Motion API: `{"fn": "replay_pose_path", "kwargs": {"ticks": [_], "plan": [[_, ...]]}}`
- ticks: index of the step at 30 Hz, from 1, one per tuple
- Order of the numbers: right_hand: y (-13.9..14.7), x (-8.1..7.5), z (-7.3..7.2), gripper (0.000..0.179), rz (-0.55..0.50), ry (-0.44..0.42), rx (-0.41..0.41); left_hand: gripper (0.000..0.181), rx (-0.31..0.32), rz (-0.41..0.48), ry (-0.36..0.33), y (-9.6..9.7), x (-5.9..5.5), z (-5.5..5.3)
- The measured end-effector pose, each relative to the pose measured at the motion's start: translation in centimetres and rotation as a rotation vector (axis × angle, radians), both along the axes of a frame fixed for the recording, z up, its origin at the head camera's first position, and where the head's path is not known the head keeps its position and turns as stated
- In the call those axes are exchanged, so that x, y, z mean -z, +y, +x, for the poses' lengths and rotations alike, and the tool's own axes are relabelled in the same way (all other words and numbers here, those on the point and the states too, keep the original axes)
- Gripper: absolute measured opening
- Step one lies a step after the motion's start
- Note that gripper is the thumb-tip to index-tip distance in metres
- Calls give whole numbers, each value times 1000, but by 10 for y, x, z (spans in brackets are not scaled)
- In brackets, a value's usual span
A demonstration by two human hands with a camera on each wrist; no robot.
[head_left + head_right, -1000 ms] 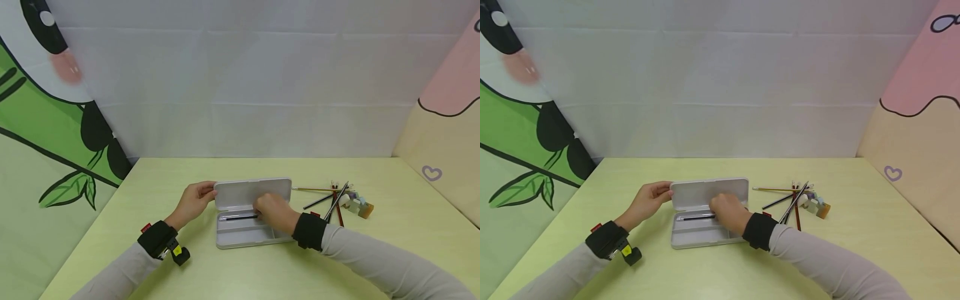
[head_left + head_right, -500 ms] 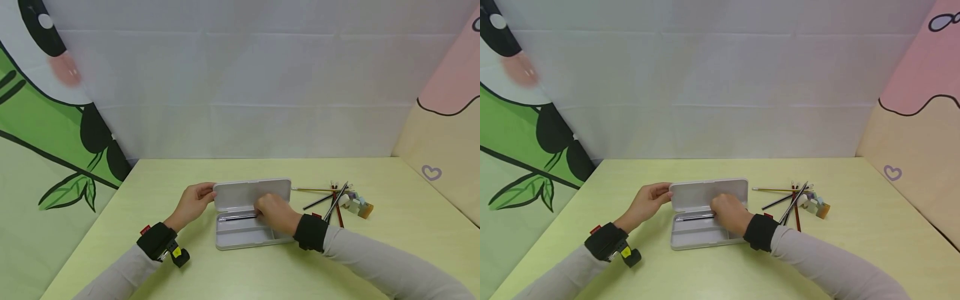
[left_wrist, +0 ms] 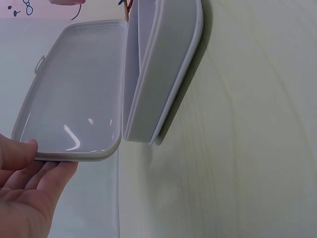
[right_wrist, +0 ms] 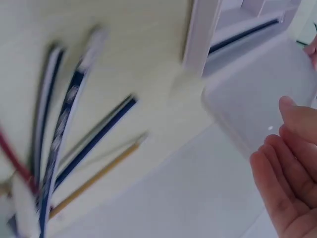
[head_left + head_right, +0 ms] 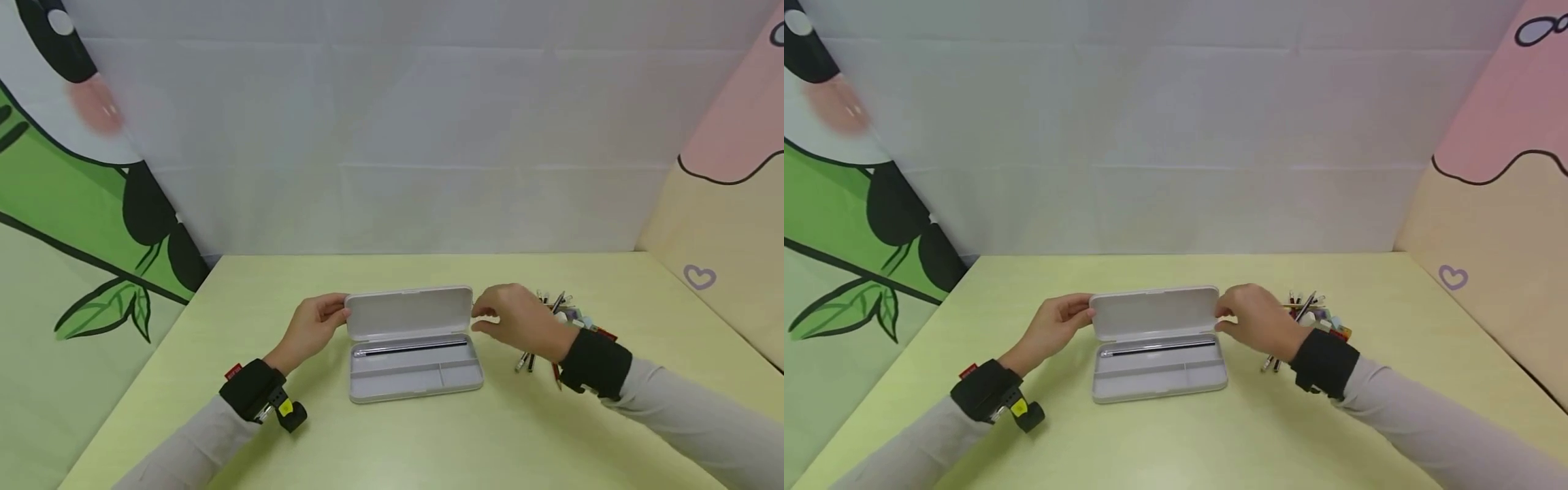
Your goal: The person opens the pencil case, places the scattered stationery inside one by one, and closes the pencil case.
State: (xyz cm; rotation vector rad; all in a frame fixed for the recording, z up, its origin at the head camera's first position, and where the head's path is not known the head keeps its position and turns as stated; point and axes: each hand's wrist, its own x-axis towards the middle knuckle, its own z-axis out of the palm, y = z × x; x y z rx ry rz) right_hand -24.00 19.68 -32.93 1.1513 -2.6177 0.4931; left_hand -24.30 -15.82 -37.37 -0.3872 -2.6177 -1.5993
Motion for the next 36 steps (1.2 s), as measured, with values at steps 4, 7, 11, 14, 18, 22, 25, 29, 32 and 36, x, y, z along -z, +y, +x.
{"fn": "replay_pose_path", "kwargs": {"ticks": [4, 7, 11, 14, 18, 22, 25, 29, 32, 36], "plan": [[31, -12, -7, 18, 61, -4, 45, 32, -1, -2, 3, 0, -1, 0], [53, -14, -16, 21, 143, -63, 60, 32, 2, -1, 5, 0, 0, 0], [75, -6, -25, 22, 234, -169, 43, 32, -1, -2, 7, -1, 2, 1], [86, 4, -29, 23, 291, -186, 22, 32, 0, 1, 10, -1, 2, 1], [94, 13, -32, 30, 333, -138, 10, 32, 5, 8, 11, 0, 2, 0], [96, 16, -35, 36, 341, -97, 3, 32, 3, 9, 10, 1, 1, 1], [97, 19, -38, 34, 359, -58, -3, 32, 5, 12, 14, 2, 1, 1], [98, 23, -40, 30, 390, -7, -11, 32, 6, 13, 14, 2, 2, 1], [98, 24, -40, 31, 391, 11, -14, 32, -1, 13, 8, 2, 2, 0], [96, 23, -39, 32, 372, 15, -9, 31, 5, 16, 20, 2, 3, 1]]}}
